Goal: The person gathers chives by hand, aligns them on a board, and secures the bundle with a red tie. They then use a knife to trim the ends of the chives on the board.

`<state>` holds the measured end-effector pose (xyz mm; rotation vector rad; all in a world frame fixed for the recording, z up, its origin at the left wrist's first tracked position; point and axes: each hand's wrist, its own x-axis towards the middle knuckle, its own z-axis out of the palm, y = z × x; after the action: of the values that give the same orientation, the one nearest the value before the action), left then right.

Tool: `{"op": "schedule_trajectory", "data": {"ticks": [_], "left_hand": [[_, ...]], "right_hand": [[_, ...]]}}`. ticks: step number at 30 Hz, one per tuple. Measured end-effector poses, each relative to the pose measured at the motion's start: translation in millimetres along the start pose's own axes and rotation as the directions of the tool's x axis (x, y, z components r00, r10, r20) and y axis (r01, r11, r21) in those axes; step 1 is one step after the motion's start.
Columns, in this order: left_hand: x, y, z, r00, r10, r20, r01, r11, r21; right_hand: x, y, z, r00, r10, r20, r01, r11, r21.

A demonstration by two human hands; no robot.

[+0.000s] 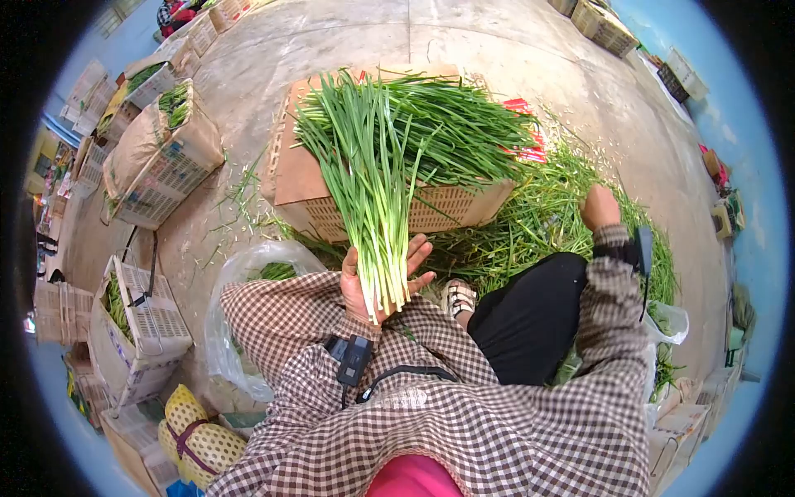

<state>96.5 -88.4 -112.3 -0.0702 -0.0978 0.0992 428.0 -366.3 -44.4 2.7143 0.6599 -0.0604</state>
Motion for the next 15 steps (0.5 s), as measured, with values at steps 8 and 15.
{"op": "schedule_trajectory", "data": {"ticks": [8, 15], "left_hand": [[2.3, -7.2, -9.1, 0.983, 0.008, -0.184, -0.004, 1.0, 0.022], [0.7, -9.7, -4.5, 0.972, 0.1, -0.211, -0.076, 0.99, 0.116]], "right_hand": [[-112.1, -215.5, -85.6, 0.893, -0.346, -0.287, 0.397, 0.306, 0.866], [-128.8, -252.2, -54.4, 0.895, -0.413, -0.167, 0.287, 0.249, 0.925]]}}
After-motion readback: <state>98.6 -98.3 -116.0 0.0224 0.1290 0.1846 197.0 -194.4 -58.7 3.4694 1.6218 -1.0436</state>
